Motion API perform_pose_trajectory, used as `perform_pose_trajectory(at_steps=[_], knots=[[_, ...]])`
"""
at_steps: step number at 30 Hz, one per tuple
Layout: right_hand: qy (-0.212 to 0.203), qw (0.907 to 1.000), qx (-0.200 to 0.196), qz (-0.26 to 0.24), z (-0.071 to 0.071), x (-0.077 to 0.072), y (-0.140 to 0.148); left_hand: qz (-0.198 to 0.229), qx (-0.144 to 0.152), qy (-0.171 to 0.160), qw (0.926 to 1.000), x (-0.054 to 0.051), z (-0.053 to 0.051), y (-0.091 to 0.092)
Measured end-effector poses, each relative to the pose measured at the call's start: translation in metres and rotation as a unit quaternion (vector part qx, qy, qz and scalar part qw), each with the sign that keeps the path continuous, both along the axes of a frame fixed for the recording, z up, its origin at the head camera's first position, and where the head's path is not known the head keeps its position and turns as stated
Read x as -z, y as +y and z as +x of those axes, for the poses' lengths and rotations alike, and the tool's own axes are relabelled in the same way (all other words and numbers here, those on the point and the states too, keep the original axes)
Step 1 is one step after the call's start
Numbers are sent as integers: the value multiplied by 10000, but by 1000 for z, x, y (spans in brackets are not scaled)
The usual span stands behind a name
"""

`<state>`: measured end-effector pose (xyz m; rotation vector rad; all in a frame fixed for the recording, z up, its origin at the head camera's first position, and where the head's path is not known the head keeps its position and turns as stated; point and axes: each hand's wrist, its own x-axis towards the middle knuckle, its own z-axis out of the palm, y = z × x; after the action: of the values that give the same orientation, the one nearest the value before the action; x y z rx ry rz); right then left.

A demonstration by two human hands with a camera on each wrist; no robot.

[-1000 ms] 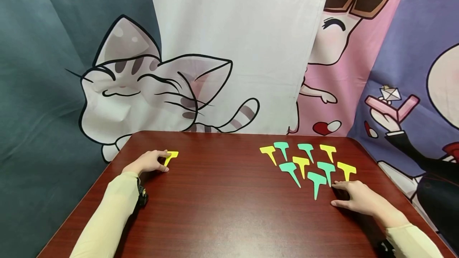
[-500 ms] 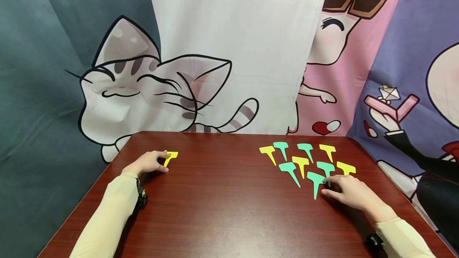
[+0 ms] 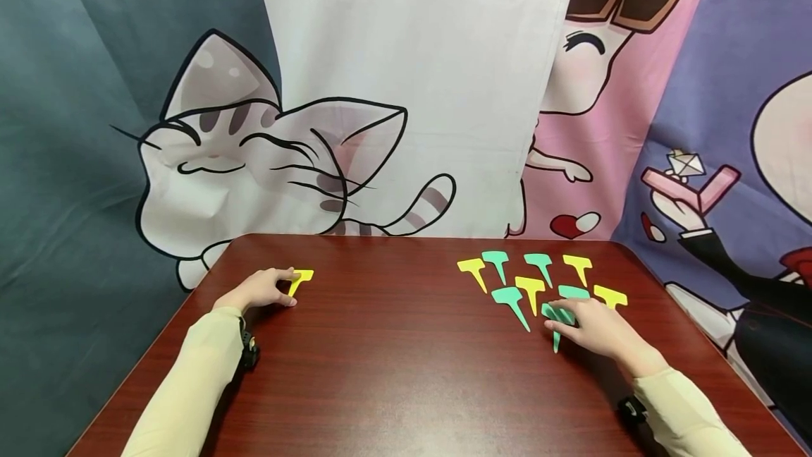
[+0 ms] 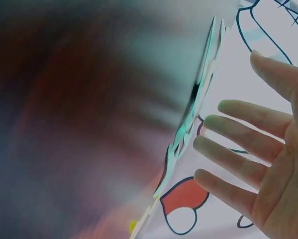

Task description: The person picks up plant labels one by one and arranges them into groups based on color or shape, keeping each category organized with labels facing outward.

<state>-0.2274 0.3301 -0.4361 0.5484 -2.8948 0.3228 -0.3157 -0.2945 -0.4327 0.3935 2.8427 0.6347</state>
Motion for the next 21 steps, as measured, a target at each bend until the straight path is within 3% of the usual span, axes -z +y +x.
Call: perform_pose_trajectory(at_steps=[21], knots=[[45, 9987, -510, -85, -32, -1, -42, 24, -49, -97, 9999, 1, -1, -2]])
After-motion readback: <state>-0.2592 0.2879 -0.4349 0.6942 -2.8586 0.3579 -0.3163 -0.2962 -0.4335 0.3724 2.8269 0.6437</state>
